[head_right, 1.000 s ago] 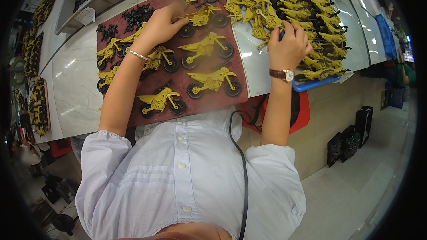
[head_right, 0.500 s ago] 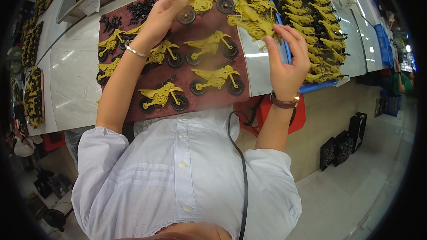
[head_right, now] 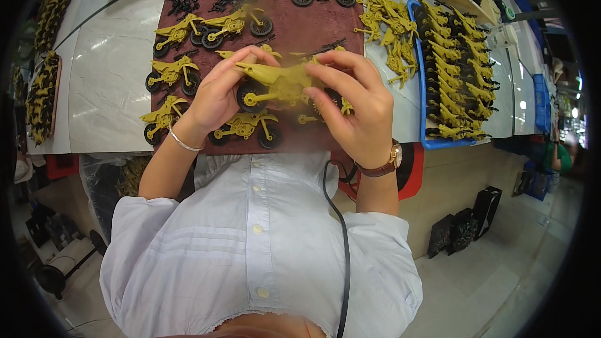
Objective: The person is manually assembling small yellow and black toy motorcycle parts at a factory workbench.
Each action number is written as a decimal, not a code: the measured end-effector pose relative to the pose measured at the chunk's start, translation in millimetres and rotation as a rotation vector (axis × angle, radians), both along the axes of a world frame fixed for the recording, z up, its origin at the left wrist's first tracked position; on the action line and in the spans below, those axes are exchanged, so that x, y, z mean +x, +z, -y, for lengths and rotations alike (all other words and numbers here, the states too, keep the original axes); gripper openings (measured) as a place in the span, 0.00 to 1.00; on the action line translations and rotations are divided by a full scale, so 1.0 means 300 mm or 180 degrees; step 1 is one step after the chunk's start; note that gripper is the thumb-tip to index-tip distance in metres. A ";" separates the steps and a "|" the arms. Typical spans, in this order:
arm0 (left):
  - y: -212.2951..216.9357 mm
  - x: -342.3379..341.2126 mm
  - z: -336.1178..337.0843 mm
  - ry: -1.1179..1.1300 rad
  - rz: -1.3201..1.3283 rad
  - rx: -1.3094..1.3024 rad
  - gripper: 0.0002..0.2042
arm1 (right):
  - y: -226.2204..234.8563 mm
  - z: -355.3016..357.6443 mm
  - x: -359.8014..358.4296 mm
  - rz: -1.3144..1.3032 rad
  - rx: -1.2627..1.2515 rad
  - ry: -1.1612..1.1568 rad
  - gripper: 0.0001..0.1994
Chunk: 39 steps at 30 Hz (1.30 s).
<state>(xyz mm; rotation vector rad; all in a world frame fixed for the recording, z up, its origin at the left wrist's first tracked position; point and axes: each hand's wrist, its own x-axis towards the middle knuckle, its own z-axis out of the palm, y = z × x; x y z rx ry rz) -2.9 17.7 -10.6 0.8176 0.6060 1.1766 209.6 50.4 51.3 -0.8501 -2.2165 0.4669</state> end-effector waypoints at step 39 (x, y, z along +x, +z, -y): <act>0.010 0.098 0.099 0.0714 -0.0182 -0.0507 0.11 | -0.210 0.081 -0.050 -0.3695 -0.3203 -0.0246 0.12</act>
